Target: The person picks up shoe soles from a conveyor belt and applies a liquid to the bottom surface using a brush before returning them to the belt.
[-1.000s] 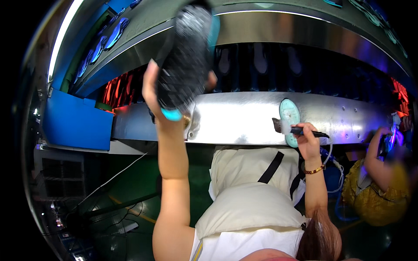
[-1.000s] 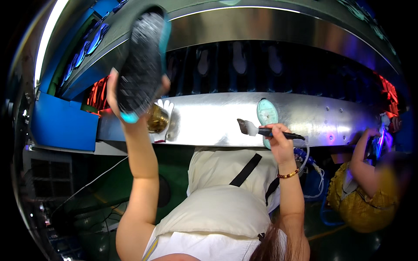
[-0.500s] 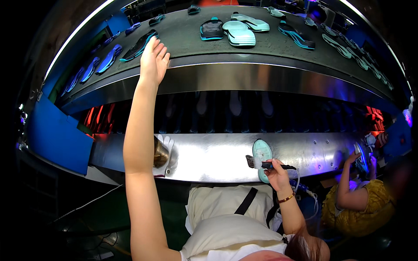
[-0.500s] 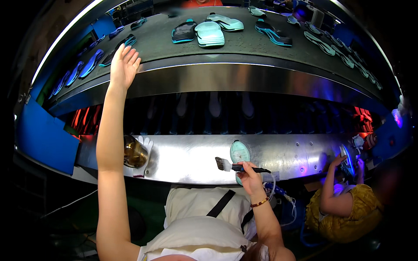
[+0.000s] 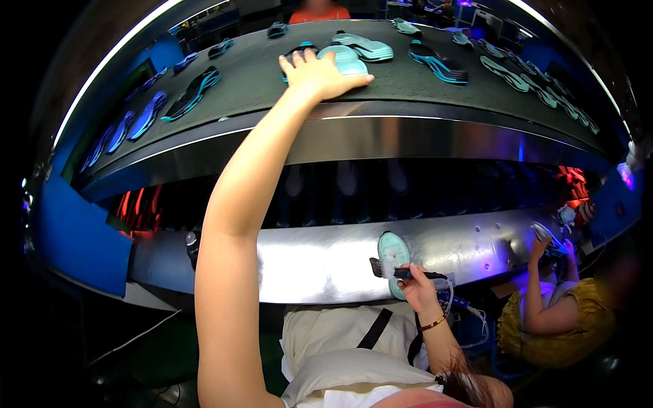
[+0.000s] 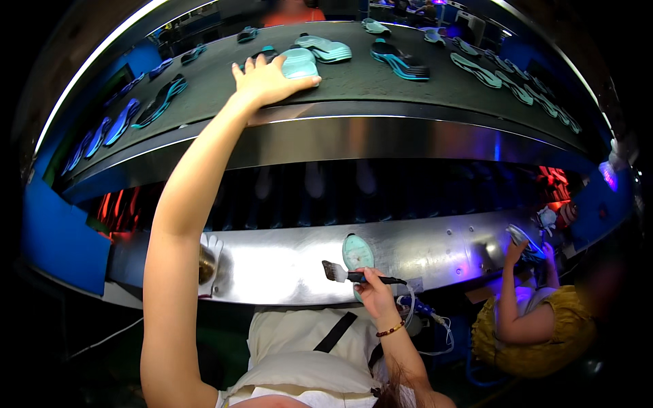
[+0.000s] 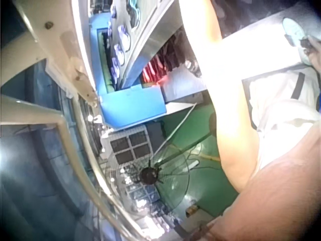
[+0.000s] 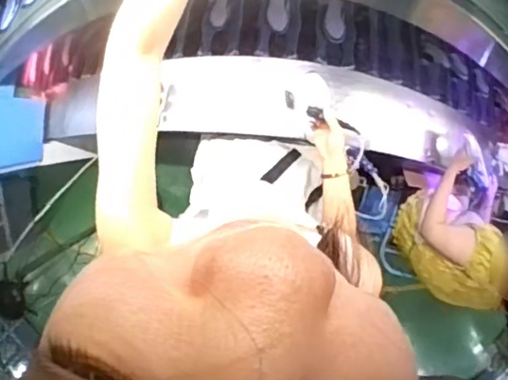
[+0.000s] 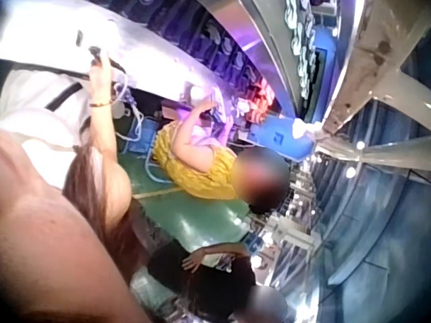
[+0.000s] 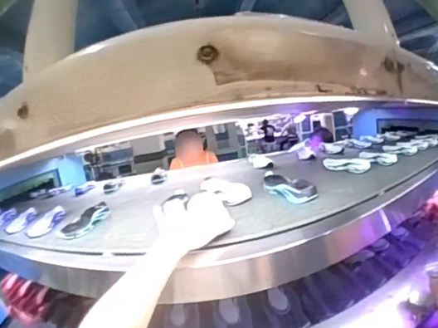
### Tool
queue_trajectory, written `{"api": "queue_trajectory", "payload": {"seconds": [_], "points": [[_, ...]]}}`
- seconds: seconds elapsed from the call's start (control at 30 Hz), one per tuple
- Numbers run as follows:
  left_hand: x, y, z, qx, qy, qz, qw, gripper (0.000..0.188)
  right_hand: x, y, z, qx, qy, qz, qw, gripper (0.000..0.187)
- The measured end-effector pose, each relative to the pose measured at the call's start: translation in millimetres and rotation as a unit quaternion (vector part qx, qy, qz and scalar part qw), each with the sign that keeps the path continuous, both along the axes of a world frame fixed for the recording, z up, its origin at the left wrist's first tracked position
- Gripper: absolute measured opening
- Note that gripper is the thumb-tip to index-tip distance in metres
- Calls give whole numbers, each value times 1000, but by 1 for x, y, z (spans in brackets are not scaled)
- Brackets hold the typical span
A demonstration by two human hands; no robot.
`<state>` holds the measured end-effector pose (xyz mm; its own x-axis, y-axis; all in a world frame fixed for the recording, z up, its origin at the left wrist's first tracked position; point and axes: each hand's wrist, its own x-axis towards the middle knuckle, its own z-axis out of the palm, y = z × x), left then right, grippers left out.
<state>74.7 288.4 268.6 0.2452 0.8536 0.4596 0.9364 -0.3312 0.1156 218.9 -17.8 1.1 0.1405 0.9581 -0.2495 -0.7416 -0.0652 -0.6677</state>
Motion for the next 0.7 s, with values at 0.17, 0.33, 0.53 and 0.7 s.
{"api": "queue_trajectory", "payload": {"seconds": [0.17,0.33,0.53,0.7], "points": [[11,53,22,-174,-45,93,979,70,13,0,-6,-6,13,-6,1000,15],[2,85,3,-73,-77,39,994,55,16,-1,-15,-20,22,-24,999,16],[13,85,-9,-19,-40,-246,968,43,8,7,-16,-30,23,-19,999,16],[19,84,-13,-29,-175,-394,902,37,1,15,-13,2,27,-38,999,15]]}}
